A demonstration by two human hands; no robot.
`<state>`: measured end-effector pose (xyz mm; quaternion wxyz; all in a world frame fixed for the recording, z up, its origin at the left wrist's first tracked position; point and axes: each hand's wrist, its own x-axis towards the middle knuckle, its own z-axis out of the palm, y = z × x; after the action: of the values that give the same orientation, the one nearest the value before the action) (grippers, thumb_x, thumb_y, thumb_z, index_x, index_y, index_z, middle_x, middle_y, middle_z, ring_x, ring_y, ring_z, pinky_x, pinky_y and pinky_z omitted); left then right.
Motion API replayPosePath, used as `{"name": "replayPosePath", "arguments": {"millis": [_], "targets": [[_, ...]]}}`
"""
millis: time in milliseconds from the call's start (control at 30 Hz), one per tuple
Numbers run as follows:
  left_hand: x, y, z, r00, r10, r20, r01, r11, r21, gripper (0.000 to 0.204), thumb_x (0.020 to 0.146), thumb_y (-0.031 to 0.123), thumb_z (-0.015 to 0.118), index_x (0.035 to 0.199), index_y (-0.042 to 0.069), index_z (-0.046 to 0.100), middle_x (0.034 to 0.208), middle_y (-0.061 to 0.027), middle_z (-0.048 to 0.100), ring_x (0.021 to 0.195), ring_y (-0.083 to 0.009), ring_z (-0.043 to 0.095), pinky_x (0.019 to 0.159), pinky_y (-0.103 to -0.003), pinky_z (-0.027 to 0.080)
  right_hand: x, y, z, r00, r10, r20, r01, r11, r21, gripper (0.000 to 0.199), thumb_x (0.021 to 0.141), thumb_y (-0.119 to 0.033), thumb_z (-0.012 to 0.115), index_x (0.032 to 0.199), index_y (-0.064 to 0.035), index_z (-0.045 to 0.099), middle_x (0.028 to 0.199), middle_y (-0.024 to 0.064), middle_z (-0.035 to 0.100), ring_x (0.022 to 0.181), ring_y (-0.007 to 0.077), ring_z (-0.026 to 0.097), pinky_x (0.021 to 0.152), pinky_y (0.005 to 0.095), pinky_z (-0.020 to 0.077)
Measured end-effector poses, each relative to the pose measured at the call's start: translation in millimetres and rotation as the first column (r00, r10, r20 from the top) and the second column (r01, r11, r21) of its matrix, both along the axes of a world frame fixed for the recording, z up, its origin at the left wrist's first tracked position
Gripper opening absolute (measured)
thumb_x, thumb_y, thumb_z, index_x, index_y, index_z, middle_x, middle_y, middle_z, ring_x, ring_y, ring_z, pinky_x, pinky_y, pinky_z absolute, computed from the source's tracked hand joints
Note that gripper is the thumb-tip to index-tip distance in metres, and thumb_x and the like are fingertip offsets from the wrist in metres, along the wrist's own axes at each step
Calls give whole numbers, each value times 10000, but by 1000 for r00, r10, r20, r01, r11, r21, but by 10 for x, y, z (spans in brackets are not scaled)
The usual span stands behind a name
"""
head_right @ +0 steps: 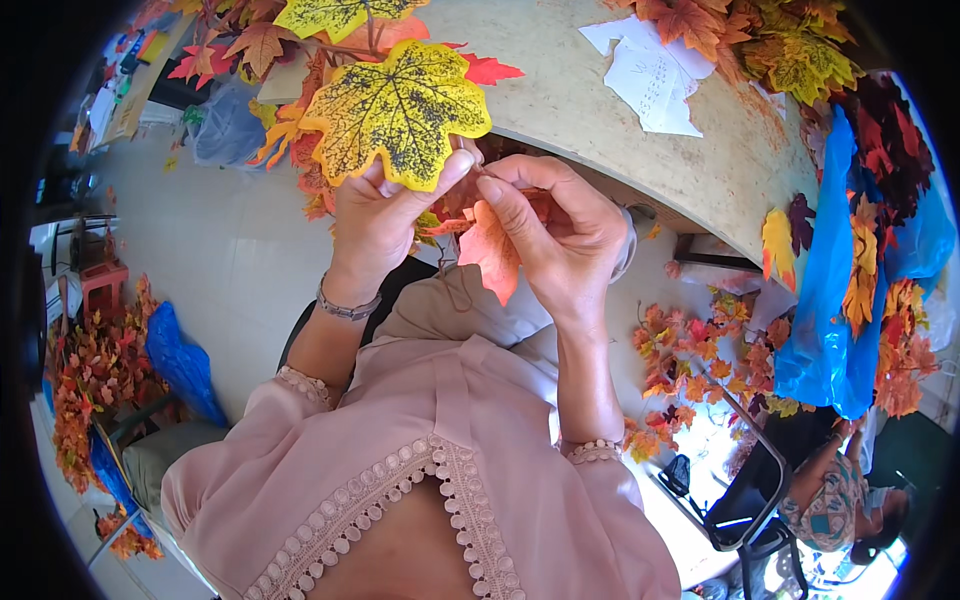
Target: Assembling artificial maple leaf stems by attaching individual leaves to plastic branches.
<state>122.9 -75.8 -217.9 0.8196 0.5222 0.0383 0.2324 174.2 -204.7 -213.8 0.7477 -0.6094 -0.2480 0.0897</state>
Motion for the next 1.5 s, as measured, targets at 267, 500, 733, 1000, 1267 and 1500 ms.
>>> {"name": "replayPosePath", "arguments": {"millis": [267, 500, 733, 1000, 1267, 1500], "targets": [[3, 3, -47, 1000, -10, -13, 11, 998, 57, 236, 761, 26, 638, 987, -12, 585, 938, -68, 621, 850, -116, 585, 752, -234, 468, 1, -13, 0, 999, -14, -43, 13, 999, -39, 119, 762, 23, 623, 878, 44, 613, 802, 57, 614, 706, 77, 556, 639, 198, 468], [-11, 68, -62, 997, -29, -65, 40, 982, 186, 213, 773, 46, 626, 978, 3, 584, 910, -65, 624, 831, -122, 590, 739, -244, 480, 77, -25, -56, 976, 140, -166, -123, 987, 104, 103, 769, 30, 612, 868, 53, 592, 775, 64, 606, 686, 86, 562, 626, 206, 468], [9, 152, -76, 962, -264, -73, 255, 960, -115, 250, 786, 101, 590, 1017, 9, 565, 918, -77, 612, 744, -142, 602, 622, -268, 518, 55, -38, -29, 949, 255, -184, -221, 957, 186, 92, 786, 40, 579, 873, 69, 575, 760, 92, 602, 663, 127, 574, 601, 250, 490], [-6, 142, -155, 939, -342, -30, 328, 920, -212, 198, 782, 71, 587, 964, -4, 569, 825, -75, 604, 674, -142, 601, 543, -273, 517, 50, -6, -41, 921, 297, -253, -241, 943, 230, 71, 804, 31, 554, 857, 77, 564, 726, 109, 599, 630, 150, 581, 577, 260, 491], [-5, 50, -120, 993, 62, -99, 2, 839, 544, 201, 774, 180, 618, 926, 48, 608, 885, -39, 626, 839, -137, 580, 736, -285, 441, 56, -14, -78, 890, 271, -366, -187, 951, 247, 58, 797, 19, 568, 835, 64, 570, 713, 106, 604, 603, 135, 580, 548, 235, 485], [20, 92, -17, 909, -413, -50, 387, 885, -260, 206, 855, 132, 507, 990, -22, 487, 745, -126, 589, 579, -229, 624, 488, -302, 535, 236, 10, -237, 875, 354, -330, -233, 906, 354, 64, 803, -3, 568, 856, 32, 573, 740, 78, 600, 618, 103, 554, 568, 211, 457]]}}
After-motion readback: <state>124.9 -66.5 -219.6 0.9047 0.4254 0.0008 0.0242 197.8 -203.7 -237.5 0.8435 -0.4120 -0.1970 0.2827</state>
